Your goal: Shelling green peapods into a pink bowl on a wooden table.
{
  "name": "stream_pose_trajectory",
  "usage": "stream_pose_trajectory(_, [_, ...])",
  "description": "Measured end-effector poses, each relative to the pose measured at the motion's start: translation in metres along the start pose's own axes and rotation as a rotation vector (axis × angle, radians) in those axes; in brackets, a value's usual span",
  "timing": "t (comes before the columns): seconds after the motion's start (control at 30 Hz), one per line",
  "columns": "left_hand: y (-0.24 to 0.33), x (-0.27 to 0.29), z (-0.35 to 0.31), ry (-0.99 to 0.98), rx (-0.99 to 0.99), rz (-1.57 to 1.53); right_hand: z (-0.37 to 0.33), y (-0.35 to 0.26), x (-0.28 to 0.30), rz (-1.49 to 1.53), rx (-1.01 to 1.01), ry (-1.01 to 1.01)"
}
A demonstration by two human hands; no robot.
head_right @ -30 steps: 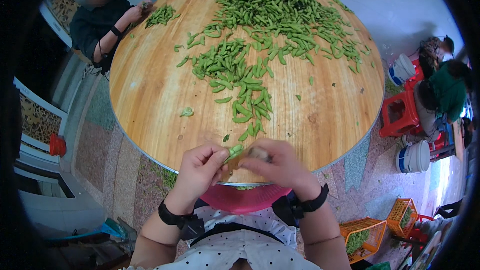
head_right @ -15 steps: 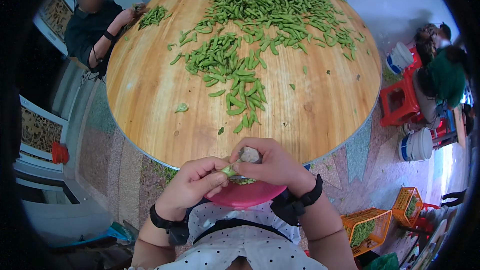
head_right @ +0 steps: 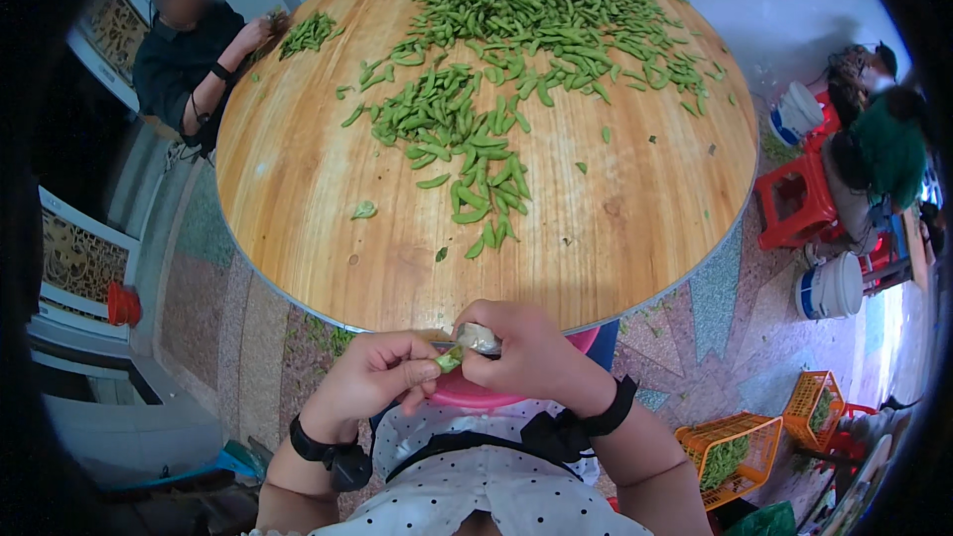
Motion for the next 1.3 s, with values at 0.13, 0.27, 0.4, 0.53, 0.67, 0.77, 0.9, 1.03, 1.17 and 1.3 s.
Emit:
stream_pose_trajectory(0.13, [-0.003,0.005,-0.011,0.07,0.032,0.081,-0.006,0.006,0.002,-0.078,-0.024,0.007])
stream_pose_trajectory(0.27, [-0.005,0.011,-0.018,0.196,0.08,0.217,-0.016,-0.002,0.003,-0.135,0.003,-0.059])
stream_pose_trajectory(0.4, [-0.01,0.011,-0.019,0.226,0.073,0.328,-0.023,-0.01,0.004,-0.191,0.037,-0.073])
stream_pose_trajectory(0.53, [-0.016,0.004,-0.017,0.261,-0.082,0.519,-0.019,-0.024,-0.005,-0.238,0.129,0.043])
stream_pose_trajectory(0.67, [-0.02,-0.009,-0.016,0.184,-0.084,0.297,-0.018,-0.002,-0.02,-0.019,0.142,-0.027])
stream_pose_trajectory(0.77, [-0.028,-0.012,-0.011,0.123,-0.106,0.085,-0.016,0.009,-0.019,0.16,0.102,-0.073])
stream_pose_trajectory(0.9, [-0.029,-0.013,-0.006,0.049,-0.054,-0.074,-0.019,0.01,-0.017,0.407,-0.069,-0.084])
stream_pose_trajectory(1.03, [-0.04,-0.009,-0.005,-0.035,-0.089,-0.182,-0.025,0.011,-0.017,0.544,-0.164,-0.015])
stream_pose_trajectory(1.17, [-0.036,-0.002,-0.013,0.079,-0.196,-0.134,-0.031,0.006,-0.006,0.098,0.085,0.113])
stream_pose_trajectory(1.3, [-0.036,-0.007,-0.014,0.126,-0.176,-0.147,-0.032,-0.004,-0.009,-0.155,0.122,0.161])
Point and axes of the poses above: each hand's wrist, its own z-axis towards the middle knuckle, its own x-axis out of the back of the hand, y = z × x, the point moved 2 cm from there along z, towards the middle knuckle, and after that the axes turned 6 degrees about x, right-handed, at the moved point
